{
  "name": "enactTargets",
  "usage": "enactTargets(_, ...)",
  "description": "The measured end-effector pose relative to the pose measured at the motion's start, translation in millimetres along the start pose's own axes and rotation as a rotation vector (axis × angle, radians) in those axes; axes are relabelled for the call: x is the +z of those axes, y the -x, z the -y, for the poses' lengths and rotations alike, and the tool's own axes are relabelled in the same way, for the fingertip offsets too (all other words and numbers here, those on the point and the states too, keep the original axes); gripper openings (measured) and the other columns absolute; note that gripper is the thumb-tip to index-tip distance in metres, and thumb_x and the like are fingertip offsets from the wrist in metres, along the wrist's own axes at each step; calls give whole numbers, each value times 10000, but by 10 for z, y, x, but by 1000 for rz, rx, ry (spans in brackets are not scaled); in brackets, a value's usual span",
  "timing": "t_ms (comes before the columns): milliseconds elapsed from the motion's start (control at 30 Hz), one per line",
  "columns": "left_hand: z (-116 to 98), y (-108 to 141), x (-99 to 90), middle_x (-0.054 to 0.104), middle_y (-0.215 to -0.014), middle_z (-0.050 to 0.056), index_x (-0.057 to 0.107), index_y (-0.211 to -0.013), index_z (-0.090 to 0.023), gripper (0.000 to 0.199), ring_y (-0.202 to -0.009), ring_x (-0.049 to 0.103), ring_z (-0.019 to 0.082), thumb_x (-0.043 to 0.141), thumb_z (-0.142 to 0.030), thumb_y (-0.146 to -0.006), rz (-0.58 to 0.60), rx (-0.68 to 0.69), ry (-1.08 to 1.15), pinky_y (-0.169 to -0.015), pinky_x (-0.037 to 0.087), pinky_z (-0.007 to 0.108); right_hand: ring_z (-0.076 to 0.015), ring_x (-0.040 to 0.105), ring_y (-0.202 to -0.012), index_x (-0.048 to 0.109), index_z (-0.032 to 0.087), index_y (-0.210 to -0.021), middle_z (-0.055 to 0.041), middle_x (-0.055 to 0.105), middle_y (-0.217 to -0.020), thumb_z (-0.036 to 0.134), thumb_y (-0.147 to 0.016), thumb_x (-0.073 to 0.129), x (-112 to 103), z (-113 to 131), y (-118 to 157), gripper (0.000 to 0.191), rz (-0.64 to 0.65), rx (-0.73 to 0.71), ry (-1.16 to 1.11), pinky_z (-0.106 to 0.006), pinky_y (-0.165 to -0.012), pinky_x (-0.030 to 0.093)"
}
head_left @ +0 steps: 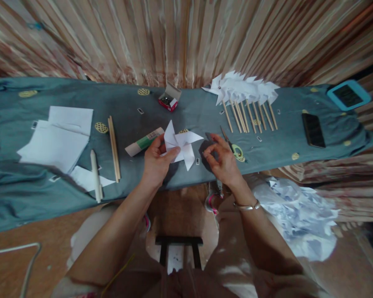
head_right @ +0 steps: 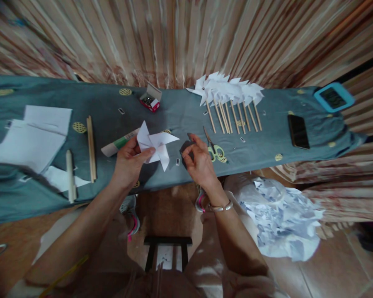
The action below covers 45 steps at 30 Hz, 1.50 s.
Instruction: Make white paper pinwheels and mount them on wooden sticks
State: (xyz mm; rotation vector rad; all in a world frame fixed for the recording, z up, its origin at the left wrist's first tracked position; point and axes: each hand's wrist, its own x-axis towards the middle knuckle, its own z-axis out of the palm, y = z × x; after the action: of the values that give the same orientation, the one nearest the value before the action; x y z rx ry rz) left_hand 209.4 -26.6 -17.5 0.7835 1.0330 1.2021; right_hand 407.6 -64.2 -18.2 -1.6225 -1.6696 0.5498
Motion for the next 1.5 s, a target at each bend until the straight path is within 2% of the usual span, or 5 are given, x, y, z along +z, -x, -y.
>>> enactTargets(167, -11, 31, 58, 749, -847, -3, 634, -1063, -169, 512, -738, 684, 167, 824, -230, -591, 18, -13, -15, -698, 549, 288, -283, 397, -1436, 644, 234, -854, -30, 371, -1578, 306, -872, 648, -106, 355, 50, 74, 24, -107, -163, -519, -1198, 279)
enactTargets(300, -39, 80, 127, 749, -832, -8, 625, -1101, -167, 548, -707, 676, 159, 821, -224, -593, 68, -46, -19, -654, 533, 268, -293, 232, -1517, 648, 234, -841, 1, 341, -1601, 333, -893, 627, -35, 486, 68, 114, 53, -150, -123, -543, -1221, 215)
enactTargets(567, -31, 113, 141, 758, -834, -10, 624, -1135, -162, 573, -686, 664, 146, 825, -228, -603, 90, -78, -20, -657, 528, 264, -286, 199, -1529, 644, 236, -835, -5, 337, -1606, 370, -896, 619, 15, 428, 29, 150, 50, -134, -121, -546, -1232, 165)
enactTargets(1000, -57, 135, 144, 759, -834, -7, 617, -1146, -166, 579, -678, 664, 150, 824, -241, -612, 118, -99, -22, -671, 530, 273, -277, 267, -1508, 645, 220, -832, -53, 369, -1591, 335, -888, 636, 14, 433, 23, 128, 86, -107, -176, -504, -1218, 237)
enactTargets(1500, -53, 115, 113, 755, -837, 3, 644, -1104, -162, 539, -690, 666, 157, 822, -244, -602, 139, -95, -23, -663, 532, 272, -250, 315, -1489, 648, 228, -829, -49, 400, -1573, 421, -876, 653, 22, 410, -3, 199, 125, -63, -264, -478, -1220, 240)
